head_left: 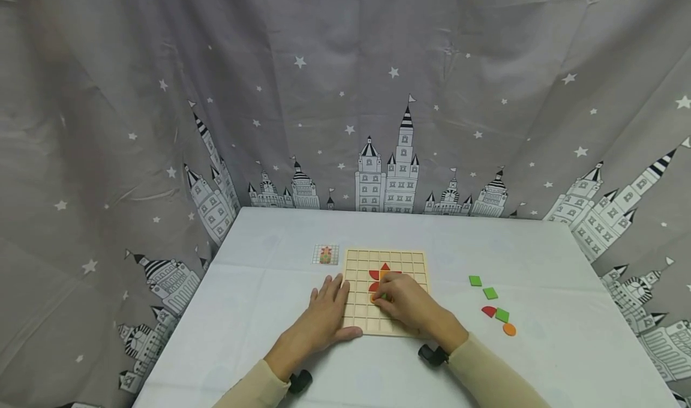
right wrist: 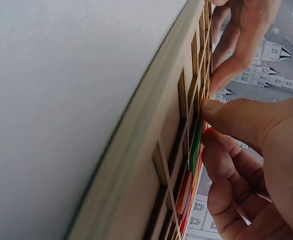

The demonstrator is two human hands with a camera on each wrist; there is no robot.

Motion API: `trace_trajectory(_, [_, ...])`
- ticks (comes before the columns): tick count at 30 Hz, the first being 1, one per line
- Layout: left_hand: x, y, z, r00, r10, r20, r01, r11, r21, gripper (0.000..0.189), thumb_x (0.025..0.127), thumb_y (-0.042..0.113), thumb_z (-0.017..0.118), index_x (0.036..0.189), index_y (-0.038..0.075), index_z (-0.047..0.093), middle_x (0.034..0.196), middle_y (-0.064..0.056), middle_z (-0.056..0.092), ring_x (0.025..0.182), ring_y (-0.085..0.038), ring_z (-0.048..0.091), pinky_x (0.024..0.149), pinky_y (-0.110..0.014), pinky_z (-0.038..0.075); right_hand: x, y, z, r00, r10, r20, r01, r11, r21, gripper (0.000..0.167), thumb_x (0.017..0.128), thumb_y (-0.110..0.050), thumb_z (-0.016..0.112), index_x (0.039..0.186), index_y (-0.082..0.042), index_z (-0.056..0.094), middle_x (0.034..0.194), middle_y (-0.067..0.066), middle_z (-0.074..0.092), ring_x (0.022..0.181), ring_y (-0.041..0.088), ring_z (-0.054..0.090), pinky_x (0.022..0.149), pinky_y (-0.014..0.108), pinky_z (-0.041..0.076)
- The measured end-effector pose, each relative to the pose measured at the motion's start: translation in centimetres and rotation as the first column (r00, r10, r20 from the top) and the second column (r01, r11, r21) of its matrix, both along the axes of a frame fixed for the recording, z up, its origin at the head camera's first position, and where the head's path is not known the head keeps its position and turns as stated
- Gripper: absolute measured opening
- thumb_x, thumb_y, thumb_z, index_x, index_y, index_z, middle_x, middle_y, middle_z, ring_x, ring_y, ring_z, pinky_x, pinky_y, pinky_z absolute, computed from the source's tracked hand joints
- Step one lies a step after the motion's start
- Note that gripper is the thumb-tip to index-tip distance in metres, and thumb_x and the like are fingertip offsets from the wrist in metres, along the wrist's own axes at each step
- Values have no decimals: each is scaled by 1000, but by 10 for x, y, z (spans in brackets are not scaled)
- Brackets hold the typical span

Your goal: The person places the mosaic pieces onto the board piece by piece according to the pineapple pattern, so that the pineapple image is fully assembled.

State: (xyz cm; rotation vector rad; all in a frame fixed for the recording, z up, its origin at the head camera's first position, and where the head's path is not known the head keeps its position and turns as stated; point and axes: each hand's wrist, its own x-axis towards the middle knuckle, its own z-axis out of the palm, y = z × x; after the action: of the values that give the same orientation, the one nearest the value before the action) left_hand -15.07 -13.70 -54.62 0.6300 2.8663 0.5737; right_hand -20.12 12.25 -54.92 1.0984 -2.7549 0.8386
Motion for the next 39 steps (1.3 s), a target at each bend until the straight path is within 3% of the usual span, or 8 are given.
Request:
trace_trajectory(18, [1,1,0,1000,6,1,-6,1000,-1,114,101,60,87,175,-11,38,185,-39,31,174,-64,30,131,-85,38,0,-7,-2,1000,-28,2,28,1000,12,7,104,-16,90,105,-10,93,107,-1,82,99,13,75,90,31,66])
trace_trajectory(29, [1,1,1,1000,13,5,-13,1000,-3,113,100,61,87,175,-9,38,186,-38,31,175,-63,30,133,-84,36,5,-3,-1,999,-37,-11,37,999,6,6,105,-14,88,109,-14,93,114,-2,82,102,15,77,93,36,67])
trace_trajectory(33, [1,1,2,1000,13,5,-13,1000,-3,113,100,60,87,176,-9,38,186,-38,30,175,-63,29,133,-84,36,11,5,4,996,-86,11,86,996,-4,7,106,-17,87,112,-17,91,116,-5,79,99,12,73,92,37,65])
trace_trajectory(39, [0,2,1,1000,14,-3,-14,1000,0,114,99,60,88,175,-9,39,185,-38,32,174,-63,31,132,-84,37,17,28,9,982,-180,48,181,983,-18,14,104,-17,90,117,-17,91,112,-6,77,88,8,61,78,23,55])
